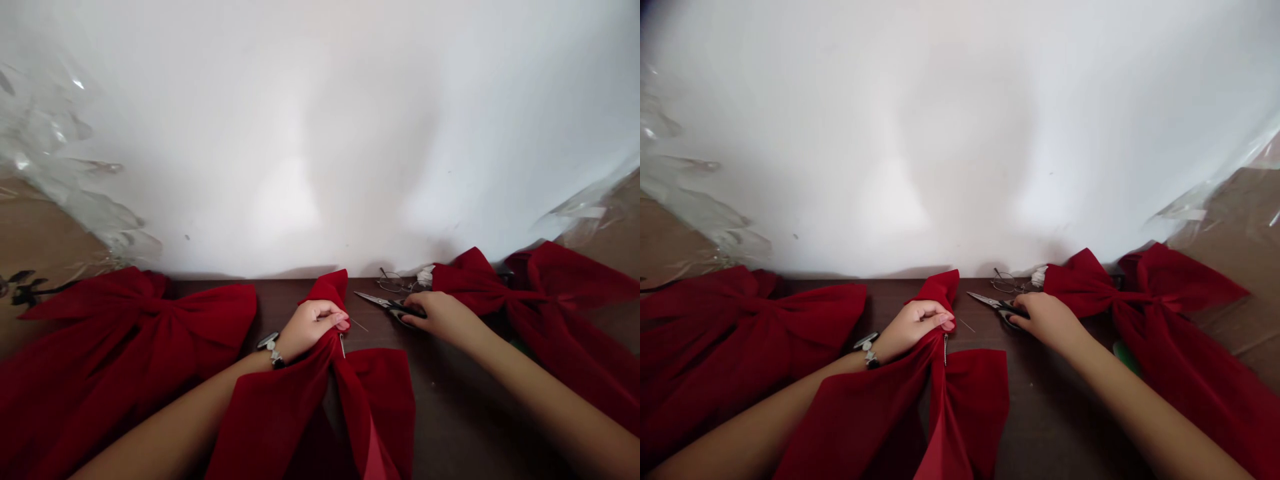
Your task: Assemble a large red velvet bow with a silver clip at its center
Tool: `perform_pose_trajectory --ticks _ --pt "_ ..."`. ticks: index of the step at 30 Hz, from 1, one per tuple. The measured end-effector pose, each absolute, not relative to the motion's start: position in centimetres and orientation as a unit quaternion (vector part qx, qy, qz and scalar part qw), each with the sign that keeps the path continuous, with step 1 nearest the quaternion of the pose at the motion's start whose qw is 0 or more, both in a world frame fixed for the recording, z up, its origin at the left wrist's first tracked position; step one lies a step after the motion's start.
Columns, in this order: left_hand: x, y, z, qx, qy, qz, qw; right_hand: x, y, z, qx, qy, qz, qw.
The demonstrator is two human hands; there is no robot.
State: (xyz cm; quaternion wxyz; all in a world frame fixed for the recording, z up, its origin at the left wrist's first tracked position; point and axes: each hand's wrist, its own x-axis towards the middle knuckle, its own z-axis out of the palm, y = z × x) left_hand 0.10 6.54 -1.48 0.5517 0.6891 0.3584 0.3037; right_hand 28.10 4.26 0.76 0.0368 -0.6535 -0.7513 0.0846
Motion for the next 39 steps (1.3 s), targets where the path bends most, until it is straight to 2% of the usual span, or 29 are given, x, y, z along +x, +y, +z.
perform_pose_trajectory --ticks 3,5,10,15,23,33,39 --pt "0.0 6.5 -1.5 0.684 0.358 0.308 0.556 27.0 3.4 1.8 -0.637 -0.768 0.050 0.034" --pt "0.0 6.5 -1.6 0.682 0.359 0.310 0.557 25.8 2.9 2.5 -0.613 -0.787 0.046 0.061" --pt "-0.1 6.7 -2.1 0.689 0.352 0.316 0.549 21.5 3.3 2.7 -0.561 -0.817 0.098 0.089" --pt "-0.3 6.5 -1.8 0.697 0.354 0.316 0.537 18.7 5.0 0.9 -0.579 -0.804 0.120 0.061" --pt "-0.2 6.7 -1.9 0.700 0.352 0.312 0.537 17.4 4.3 -0.8 -0.582 -0.808 0.078 0.041" --pt "-0.3 6.8 -2.0 0.706 0.351 0.308 0.532 18.7 4.8 -0.2 -0.547 -0.832 0.091 0.038" --pt "-0.2 6.8 -1.9 0.700 0.352 0.306 0.541 17.7 4.4 0.0 -0.537 -0.843 0.036 -0.004"
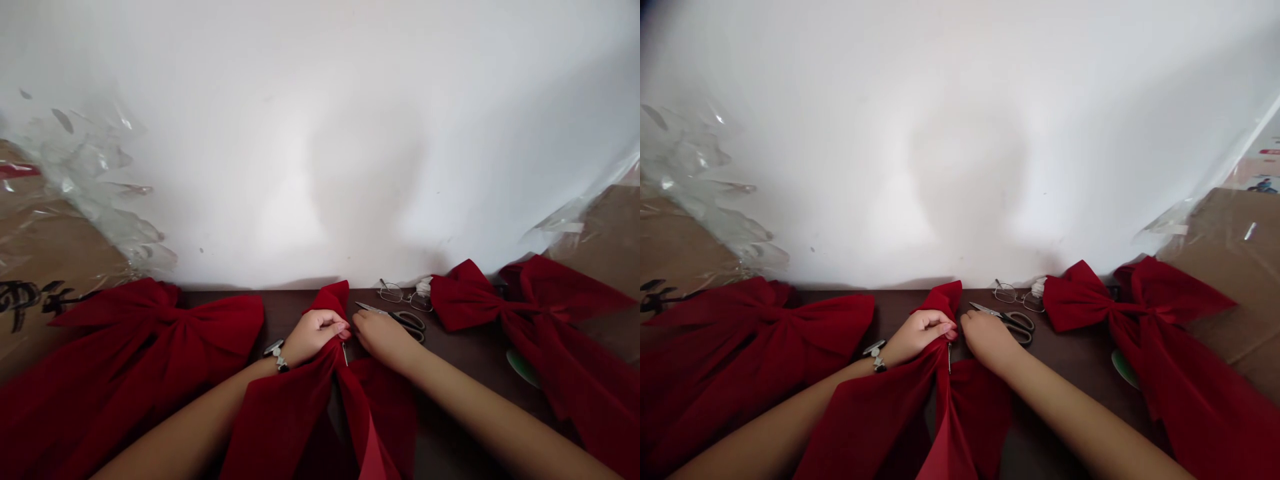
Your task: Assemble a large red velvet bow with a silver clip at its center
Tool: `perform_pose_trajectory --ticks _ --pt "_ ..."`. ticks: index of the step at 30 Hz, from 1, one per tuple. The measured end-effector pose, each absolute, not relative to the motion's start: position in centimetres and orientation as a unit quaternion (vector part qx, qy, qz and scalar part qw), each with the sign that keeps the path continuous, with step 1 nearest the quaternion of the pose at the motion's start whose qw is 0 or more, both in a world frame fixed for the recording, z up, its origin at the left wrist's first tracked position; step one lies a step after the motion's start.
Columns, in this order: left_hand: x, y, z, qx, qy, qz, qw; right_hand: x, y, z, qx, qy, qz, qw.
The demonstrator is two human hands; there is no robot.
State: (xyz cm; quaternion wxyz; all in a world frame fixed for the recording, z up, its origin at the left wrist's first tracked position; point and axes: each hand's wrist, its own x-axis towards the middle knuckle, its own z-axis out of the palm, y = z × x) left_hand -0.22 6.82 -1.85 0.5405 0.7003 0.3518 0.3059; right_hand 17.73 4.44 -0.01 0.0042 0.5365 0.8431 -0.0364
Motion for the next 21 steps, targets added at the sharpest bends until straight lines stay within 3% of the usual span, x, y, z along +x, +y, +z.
perform_pose_trajectory --ticks 9,21 --pt "-0.2 6.8 -1.9 0.701 0.351 0.307 0.539 17.7 4.6 -0.3 0.488 0.872 -0.009 0.031" --pt "-0.2 6.8 -1.8 0.705 0.353 0.301 0.536 19.3 5.1 0.6 0.458 0.886 -0.073 -0.026"
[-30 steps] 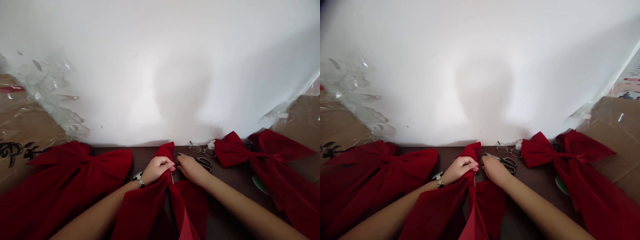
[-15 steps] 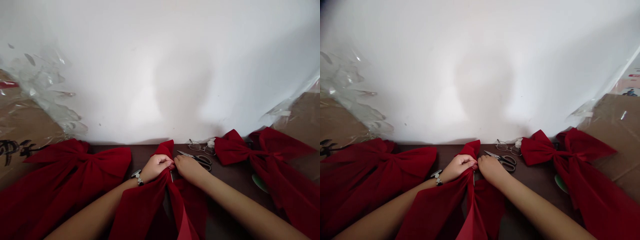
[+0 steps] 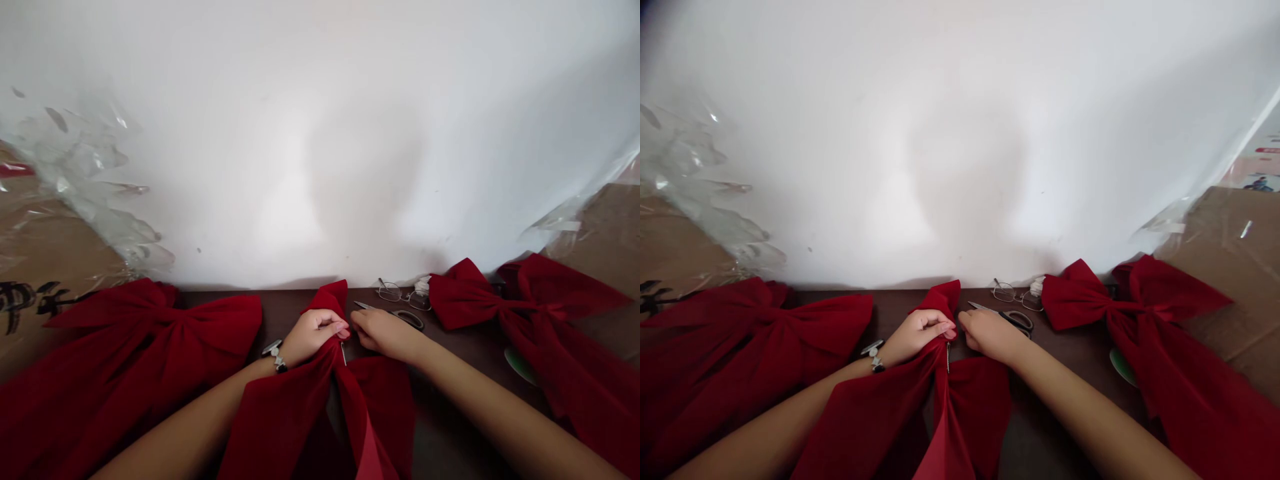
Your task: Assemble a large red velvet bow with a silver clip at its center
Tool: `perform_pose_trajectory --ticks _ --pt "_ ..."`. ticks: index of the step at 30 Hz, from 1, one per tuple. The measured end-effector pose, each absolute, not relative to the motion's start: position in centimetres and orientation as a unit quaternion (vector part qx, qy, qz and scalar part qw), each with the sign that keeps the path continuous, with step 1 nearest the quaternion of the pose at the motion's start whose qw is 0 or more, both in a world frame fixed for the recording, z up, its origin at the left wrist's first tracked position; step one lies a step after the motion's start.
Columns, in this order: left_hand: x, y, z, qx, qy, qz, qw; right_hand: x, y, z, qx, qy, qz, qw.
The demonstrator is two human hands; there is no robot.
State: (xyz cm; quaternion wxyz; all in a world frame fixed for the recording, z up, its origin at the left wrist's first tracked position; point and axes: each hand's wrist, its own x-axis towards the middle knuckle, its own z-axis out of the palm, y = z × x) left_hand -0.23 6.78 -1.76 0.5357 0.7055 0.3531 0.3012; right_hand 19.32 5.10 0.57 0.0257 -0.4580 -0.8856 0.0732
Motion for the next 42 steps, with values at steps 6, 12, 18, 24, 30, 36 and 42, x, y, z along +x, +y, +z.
perform_pose_trajectory --ticks 6,12,18,24,30,36,42 --pt "-0.2 6.8 -1.8 0.706 0.348 0.301 0.538 19.1 4.5 0.5 -0.478 -0.868 0.116 0.072" --pt "-0.1 6.6 -1.5 0.701 0.347 0.302 0.545 19.9 5.0 0.9 -0.492 -0.845 0.174 0.120" --pt "-0.1 6.7 -1.4 0.702 0.349 0.302 0.541 21.4 5.5 1.9 -0.485 -0.835 0.229 0.119" --pt "-0.2 6.8 -1.7 0.702 0.348 0.300 0.544 21.5 5.6 1.5 -0.389 -0.869 0.293 0.083" --pt "-0.2 6.9 -1.8 0.701 0.345 0.302 0.547 21.4 5.8 1.1 -0.335 -0.901 0.267 0.071" --pt "-0.2 6.7 -1.7 0.706 0.347 0.305 0.537 20.6 4.6 0.8 -0.368 -0.916 0.160 0.019" --pt "-0.2 6.7 -1.7 0.699 0.354 0.302 0.543 20.5 4.3 0.9 -0.395 -0.912 0.114 0.003"
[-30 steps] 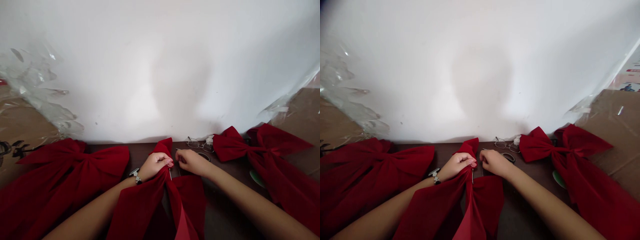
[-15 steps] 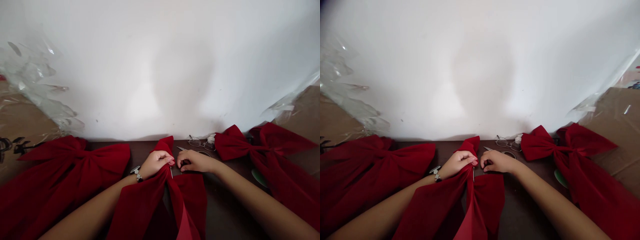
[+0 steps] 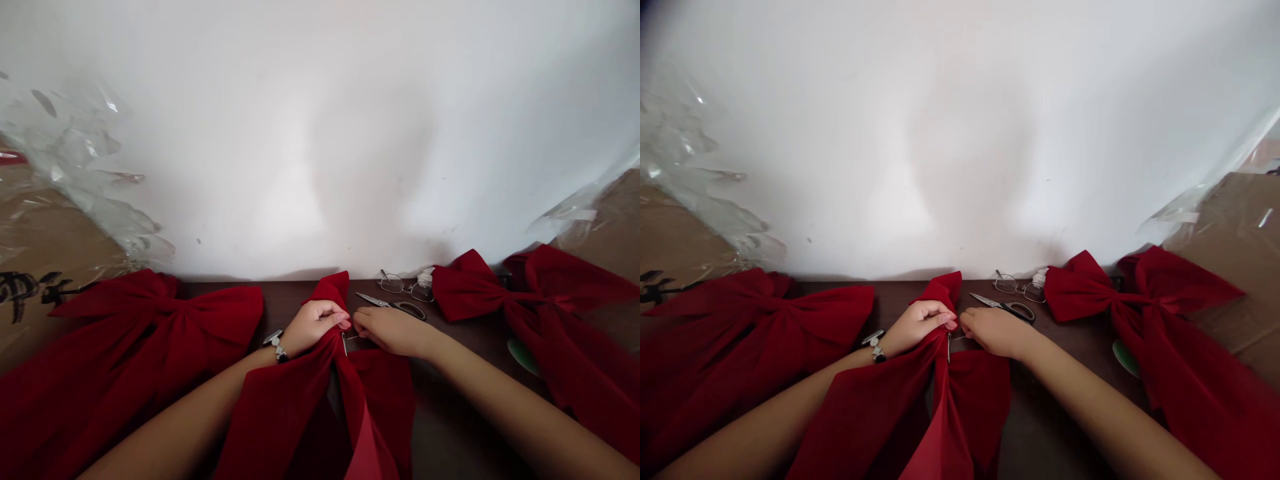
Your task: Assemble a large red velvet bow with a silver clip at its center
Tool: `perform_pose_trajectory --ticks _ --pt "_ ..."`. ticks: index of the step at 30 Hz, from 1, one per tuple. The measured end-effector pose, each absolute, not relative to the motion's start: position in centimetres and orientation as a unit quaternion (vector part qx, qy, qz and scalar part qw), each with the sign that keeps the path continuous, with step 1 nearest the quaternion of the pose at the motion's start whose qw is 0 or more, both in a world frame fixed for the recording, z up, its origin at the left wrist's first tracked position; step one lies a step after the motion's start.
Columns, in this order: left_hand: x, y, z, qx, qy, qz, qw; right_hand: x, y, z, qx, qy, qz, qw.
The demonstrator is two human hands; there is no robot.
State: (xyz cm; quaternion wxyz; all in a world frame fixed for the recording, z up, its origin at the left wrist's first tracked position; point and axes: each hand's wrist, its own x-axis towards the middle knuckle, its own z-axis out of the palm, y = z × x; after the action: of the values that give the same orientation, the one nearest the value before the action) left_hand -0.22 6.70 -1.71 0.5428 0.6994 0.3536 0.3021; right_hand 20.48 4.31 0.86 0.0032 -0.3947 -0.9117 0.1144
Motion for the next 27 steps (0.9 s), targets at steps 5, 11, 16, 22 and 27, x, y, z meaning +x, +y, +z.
perform_pose_trajectory --ticks 5,11,16,22,27 --pt "-0.2 6.7 -1.8 0.695 0.350 0.303 0.550 20.3 4.4 0.7 -0.392 -0.912 0.112 0.042" --pt "-0.1 6.7 -1.7 0.691 0.347 0.305 0.556 19.2 3.9 0.5 -0.390 -0.921 0.016 -0.015" --pt "-0.1 6.7 -1.7 0.685 0.350 0.305 0.562 18.6 3.6 0.9 -0.425 -0.903 -0.008 -0.069" --pt "-0.2 6.7 -1.6 0.699 0.354 0.301 0.543 18.7 3.7 1.2 -0.440 -0.895 0.013 -0.069" --pt "-0.2 6.7 -1.7 0.703 0.355 0.300 0.539 19.1 4.1 1.0 -0.452 -0.890 0.042 -0.046"
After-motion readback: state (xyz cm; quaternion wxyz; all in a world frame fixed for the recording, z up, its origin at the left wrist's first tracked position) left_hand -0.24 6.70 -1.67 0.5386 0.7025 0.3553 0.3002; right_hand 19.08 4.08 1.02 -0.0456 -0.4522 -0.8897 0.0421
